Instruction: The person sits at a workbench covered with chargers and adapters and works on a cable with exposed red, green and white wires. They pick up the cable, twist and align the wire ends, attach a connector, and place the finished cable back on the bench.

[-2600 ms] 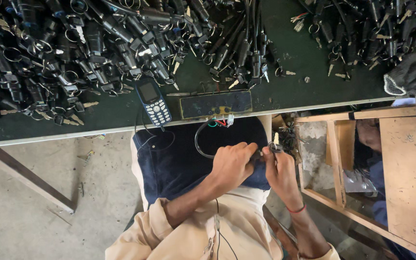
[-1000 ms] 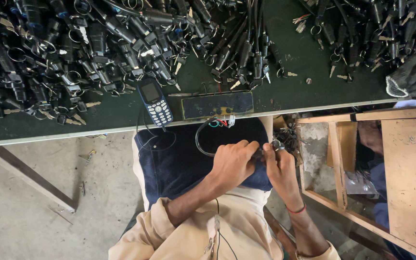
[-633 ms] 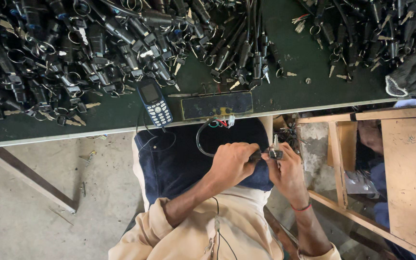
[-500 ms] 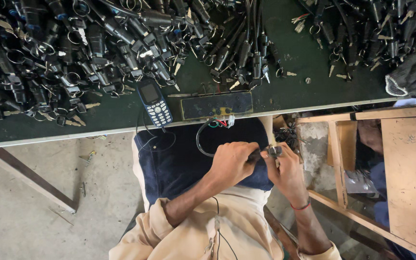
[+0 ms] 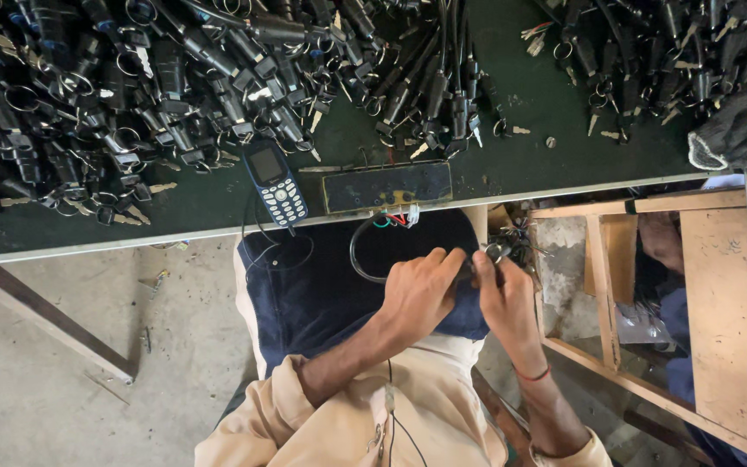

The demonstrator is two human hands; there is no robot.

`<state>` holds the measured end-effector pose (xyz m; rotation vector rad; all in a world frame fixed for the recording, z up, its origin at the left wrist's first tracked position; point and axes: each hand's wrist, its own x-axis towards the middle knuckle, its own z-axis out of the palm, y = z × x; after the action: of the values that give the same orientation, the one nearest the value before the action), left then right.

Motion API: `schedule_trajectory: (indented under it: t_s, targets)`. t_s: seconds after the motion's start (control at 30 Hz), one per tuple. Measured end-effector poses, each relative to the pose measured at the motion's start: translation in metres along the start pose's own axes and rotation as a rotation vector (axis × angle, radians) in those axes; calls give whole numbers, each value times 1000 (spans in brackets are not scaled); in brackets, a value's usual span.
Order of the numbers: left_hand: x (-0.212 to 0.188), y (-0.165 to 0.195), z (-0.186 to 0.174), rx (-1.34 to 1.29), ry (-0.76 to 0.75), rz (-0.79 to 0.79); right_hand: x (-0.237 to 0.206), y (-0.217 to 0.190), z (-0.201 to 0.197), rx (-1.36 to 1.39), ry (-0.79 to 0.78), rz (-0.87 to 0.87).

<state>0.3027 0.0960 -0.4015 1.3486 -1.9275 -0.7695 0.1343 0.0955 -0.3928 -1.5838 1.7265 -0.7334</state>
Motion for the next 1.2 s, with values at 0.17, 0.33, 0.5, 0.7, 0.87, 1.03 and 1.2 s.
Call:
schedule_trajectory:
  t_s: [0.17, 0.33, 0.5, 0.7, 0.87, 1.03, 1.2]
  targets:
    - [-6, 11, -17, 50, 101, 74, 9, 12, -9, 360, 29, 237]
    - [-12, 14, -33, 161, 104, 169, 17, 13, -17, 565, 156, 293]
    - [-10, 12, -41, 59, 190, 195, 22, 8, -15, 615, 125, 318]
    - [-7, 17, -50, -12, 222, 186, 16, -4, -12, 606, 104, 194]
    - [-3, 23, -51, 79, 251, 145, 10, -15, 2, 502, 185, 182]
    - [-1, 21, -51, -42, 291, 132, 8, -25, 13, 29, 374, -151]
    - [5, 12, -51, -209, 307, 96, 14, -32, 13, 557, 282, 147]
